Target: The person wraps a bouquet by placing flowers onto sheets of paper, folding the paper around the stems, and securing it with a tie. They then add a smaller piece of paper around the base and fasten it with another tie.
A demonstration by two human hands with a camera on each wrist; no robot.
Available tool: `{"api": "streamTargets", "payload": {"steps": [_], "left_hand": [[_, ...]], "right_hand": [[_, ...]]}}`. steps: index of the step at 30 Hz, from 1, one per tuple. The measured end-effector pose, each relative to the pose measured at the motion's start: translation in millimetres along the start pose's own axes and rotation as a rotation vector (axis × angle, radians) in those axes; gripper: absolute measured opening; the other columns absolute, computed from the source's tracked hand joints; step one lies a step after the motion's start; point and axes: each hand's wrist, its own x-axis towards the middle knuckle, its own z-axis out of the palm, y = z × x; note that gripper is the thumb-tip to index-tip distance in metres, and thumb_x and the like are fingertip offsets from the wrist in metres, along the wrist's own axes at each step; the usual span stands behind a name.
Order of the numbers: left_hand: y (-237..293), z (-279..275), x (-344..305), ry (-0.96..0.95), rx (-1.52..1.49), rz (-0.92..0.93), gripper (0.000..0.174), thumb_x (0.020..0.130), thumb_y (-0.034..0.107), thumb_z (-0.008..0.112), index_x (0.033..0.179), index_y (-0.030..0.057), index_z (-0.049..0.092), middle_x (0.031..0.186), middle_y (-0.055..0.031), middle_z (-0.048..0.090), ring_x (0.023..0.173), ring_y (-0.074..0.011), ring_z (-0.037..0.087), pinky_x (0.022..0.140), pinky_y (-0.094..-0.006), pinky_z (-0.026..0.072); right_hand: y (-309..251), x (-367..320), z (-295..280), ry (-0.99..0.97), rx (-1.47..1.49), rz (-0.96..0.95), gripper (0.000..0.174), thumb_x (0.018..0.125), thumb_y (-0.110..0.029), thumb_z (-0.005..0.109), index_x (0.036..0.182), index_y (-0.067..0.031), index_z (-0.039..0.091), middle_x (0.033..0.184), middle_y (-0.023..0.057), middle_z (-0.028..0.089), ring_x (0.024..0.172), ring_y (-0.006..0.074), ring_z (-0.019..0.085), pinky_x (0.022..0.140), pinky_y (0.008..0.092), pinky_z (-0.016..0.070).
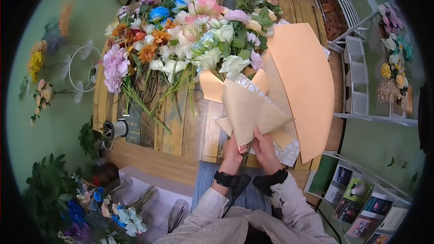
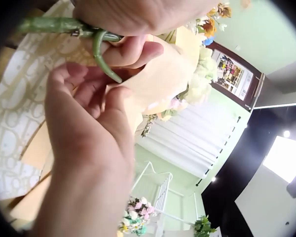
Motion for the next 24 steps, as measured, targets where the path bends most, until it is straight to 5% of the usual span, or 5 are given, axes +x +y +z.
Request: {"api": "streamTargets", "payload": {"steps": [4,14,20,22,24], "left_hand": [[3.5,-6.7,-0.8,-0.161,-0.107,-0.114,0.025,0.086,0.026,0.045,0.080,0.0022,0.049,0.059,-0.0024,0.046,0.036,-0.0083,0.035,0.030,-0.0194,0.0238],[4.4,-10.5,-2.5,-0.125,-0.077,-0.129,0.026,0.086,0.028,0.046,0.080,0.0029,0.048,0.060,-0.0019,0.045,0.040,-0.0086,0.038,0.031,-0.0193,0.0256],[3.1,-18.2,4.0,-0.121,-0.058,-0.157,0.025,0.087,0.029,0.043,0.082,0.0049,0.047,0.061,-0.0005,0.045,0.041,-0.0076,0.038,0.031,-0.0189,0.0256],[2.7,-28.3,15.3,-0.321,-0.118,-0.299,0.021,0.087,0.028,0.042,0.084,0.0079,0.047,0.061,0.0019,0.043,0.040,-0.0055,0.036,0.031,-0.0177,0.0249],[5.0,-30.8,16.0,-0.294,-0.101,-0.292,0.018,0.088,0.026,0.042,0.084,0.0090,0.047,0.060,0.0027,0.043,0.041,-0.0045,0.035,0.032,-0.0169,0.0249]], "right_hand": [[6.7,9.9,4.8,-0.140,0.172,0.206,0.020,0.084,-0.015,0.049,0.098,-0.0005,0.050,0.084,0.0071,0.058,0.069,0.0160,0.057,0.053,0.0262,0.0489],[22.3,30.9,-12.4,-0.381,0.103,0.562,0.020,0.086,-0.015,0.043,0.099,-0.0013,0.049,0.075,0.0077,0.057,0.052,0.0152,0.055,0.044,0.0255,0.0494],[9.5,12.1,3.1,-0.348,0.023,0.381,0.018,0.083,-0.014,0.049,0.097,-0.0035,0.052,0.076,0.0048,0.058,0.061,0.0130,0.057,0.046,0.0249,0.0503],[-8.5,-2.5,18.9,-0.311,-0.074,0.336,0.018,0.083,-0.013,0.050,0.097,-0.0033,0.052,0.077,0.0052,0.058,0.062,0.0143,0.058,0.048,0.0259,0.0507],[-4.9,7.8,13.4,-0.270,-0.169,0.288,0.018,0.082,-0.013,0.051,0.097,-0.0031,0.052,0.078,0.0056,0.058,0.064,0.0156,0.058,0.049,0.0270,0.0511]]}}
